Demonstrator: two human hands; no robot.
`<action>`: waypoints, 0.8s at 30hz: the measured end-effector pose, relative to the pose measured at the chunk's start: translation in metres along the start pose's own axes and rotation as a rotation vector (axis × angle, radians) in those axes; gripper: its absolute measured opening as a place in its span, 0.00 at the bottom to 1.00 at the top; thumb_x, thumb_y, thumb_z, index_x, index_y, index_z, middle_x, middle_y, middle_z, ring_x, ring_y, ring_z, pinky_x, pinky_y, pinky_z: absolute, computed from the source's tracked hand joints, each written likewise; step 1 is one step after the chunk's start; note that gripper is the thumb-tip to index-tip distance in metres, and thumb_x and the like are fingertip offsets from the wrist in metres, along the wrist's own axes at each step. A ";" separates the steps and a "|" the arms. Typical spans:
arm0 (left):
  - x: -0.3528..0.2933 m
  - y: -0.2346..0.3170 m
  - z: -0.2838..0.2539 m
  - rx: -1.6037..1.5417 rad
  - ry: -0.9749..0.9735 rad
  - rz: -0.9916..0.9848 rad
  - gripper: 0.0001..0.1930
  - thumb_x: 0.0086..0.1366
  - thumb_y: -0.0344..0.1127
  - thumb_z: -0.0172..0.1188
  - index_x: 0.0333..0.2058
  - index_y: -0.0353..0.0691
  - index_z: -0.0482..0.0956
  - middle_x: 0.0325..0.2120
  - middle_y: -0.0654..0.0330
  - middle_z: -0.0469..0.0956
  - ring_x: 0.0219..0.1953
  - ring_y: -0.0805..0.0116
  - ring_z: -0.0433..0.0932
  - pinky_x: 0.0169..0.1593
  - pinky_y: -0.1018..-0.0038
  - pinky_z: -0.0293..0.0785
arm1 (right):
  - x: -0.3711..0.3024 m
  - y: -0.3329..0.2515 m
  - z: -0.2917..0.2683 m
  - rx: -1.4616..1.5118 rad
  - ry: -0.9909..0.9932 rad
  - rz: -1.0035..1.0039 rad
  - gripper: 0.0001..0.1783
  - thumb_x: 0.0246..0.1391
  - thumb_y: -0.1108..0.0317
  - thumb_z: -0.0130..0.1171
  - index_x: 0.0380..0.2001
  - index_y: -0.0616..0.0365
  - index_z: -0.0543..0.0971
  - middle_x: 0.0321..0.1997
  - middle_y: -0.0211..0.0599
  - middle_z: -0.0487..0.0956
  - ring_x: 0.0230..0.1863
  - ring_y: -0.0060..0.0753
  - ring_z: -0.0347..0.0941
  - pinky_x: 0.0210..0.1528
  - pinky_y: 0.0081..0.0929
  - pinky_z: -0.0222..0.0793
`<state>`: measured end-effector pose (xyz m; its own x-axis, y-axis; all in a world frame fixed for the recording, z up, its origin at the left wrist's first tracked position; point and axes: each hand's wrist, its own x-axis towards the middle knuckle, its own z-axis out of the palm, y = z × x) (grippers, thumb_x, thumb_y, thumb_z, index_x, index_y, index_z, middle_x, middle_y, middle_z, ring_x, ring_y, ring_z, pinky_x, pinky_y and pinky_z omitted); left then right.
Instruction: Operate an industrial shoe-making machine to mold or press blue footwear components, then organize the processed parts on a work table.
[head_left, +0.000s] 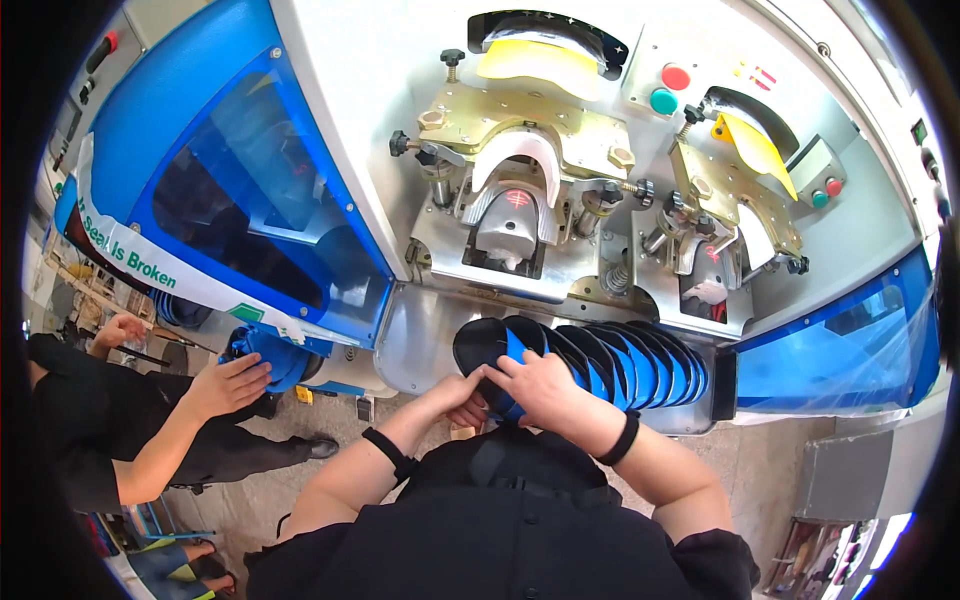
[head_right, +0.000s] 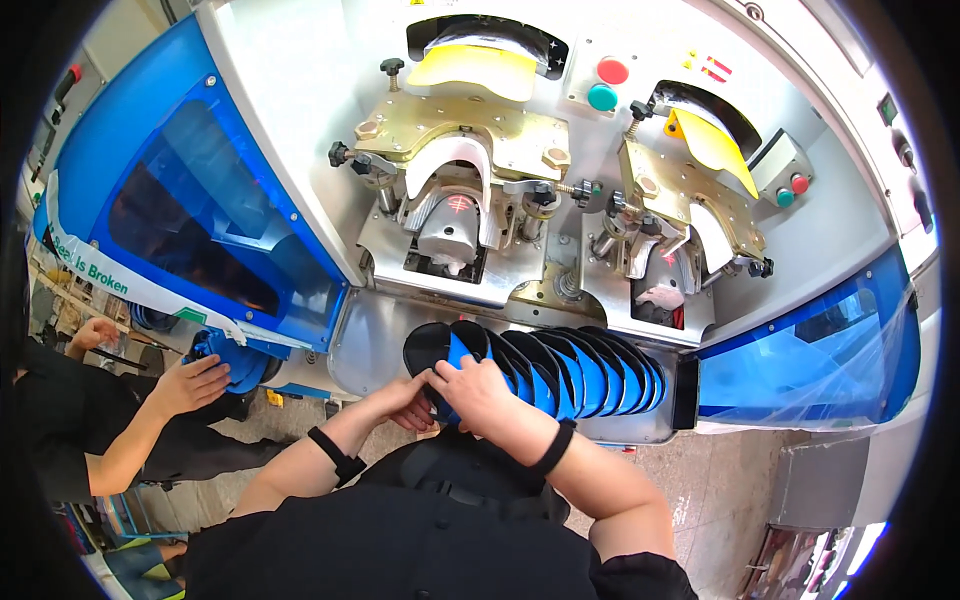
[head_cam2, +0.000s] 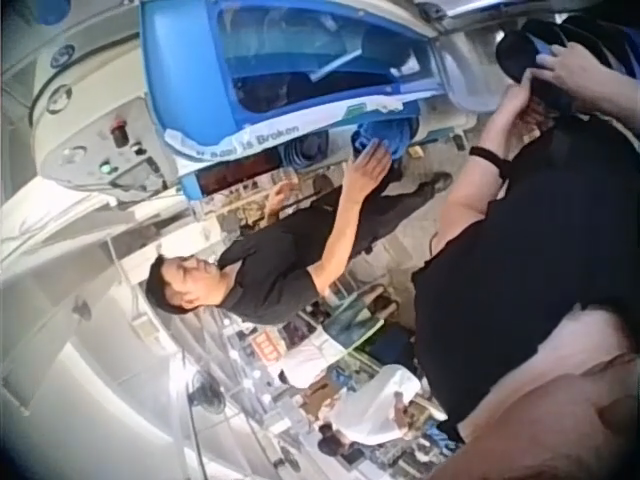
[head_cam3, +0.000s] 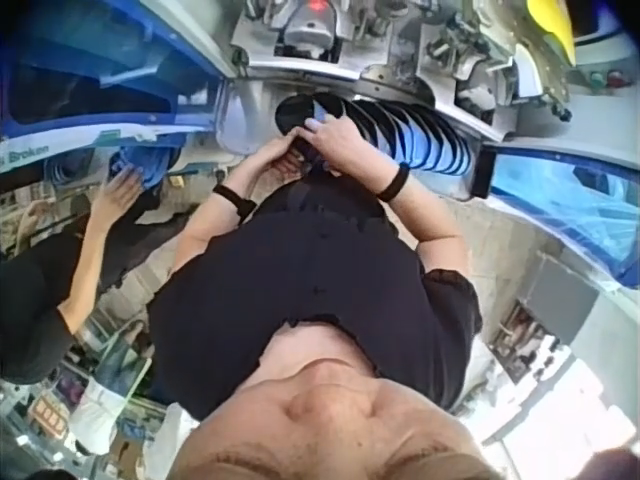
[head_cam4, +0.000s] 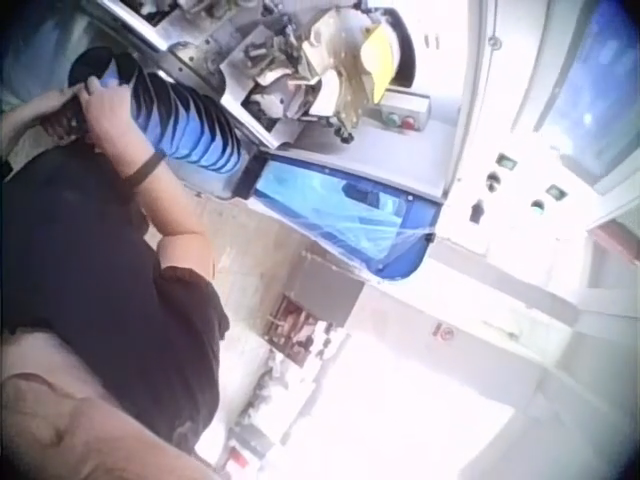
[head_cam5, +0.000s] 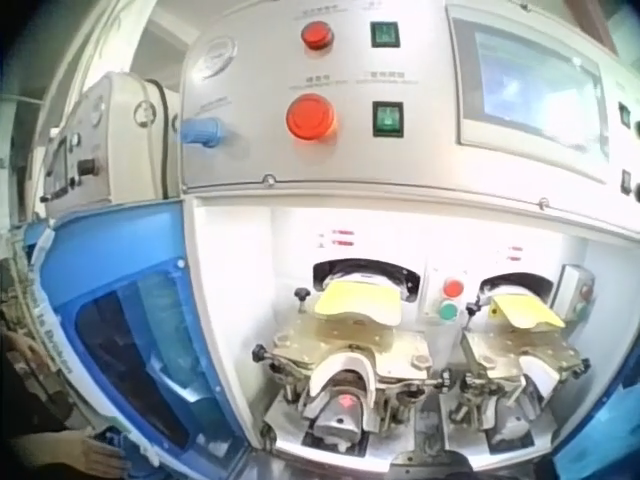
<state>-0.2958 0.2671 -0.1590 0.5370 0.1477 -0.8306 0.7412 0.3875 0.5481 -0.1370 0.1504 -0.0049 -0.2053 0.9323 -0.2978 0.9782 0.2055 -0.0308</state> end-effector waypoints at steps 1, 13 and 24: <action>-0.005 0.002 -0.006 0.033 0.021 0.029 0.45 0.65 0.72 0.34 0.34 0.26 0.76 0.28 0.44 0.83 0.28 0.55 0.85 0.25 0.71 0.80 | 0.004 0.000 0.002 -0.005 -0.002 0.005 0.44 0.30 0.56 0.76 0.56 0.46 0.72 0.53 0.30 0.71 0.46 0.36 0.72 0.40 0.32 0.74; -0.098 0.013 -0.019 -0.018 -0.523 0.637 0.38 0.63 0.60 0.57 0.60 0.33 0.67 0.55 0.51 0.73 0.58 0.61 0.72 0.59 0.66 0.68 | -0.056 0.049 -0.012 2.080 0.461 -0.130 0.33 0.44 0.54 0.69 0.47 0.66 0.72 0.49 0.38 0.72 0.52 0.34 0.69 0.58 0.31 0.62; -0.104 0.124 0.058 -1.067 -0.693 1.036 0.24 0.70 0.39 0.52 0.62 0.45 0.61 0.58 0.61 0.70 0.56 0.65 0.73 0.62 0.60 0.66 | -0.095 0.024 -0.018 1.652 1.165 0.114 0.26 0.58 0.57 0.62 0.54 0.57 0.69 0.51 0.37 0.71 0.51 0.30 0.67 0.54 0.33 0.65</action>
<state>-0.2369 0.2472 0.0010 0.8828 0.4308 0.1872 -0.4671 0.8473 0.2529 -0.0948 0.0725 0.0400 0.5885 0.7678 0.2534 -0.0660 0.3580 -0.9314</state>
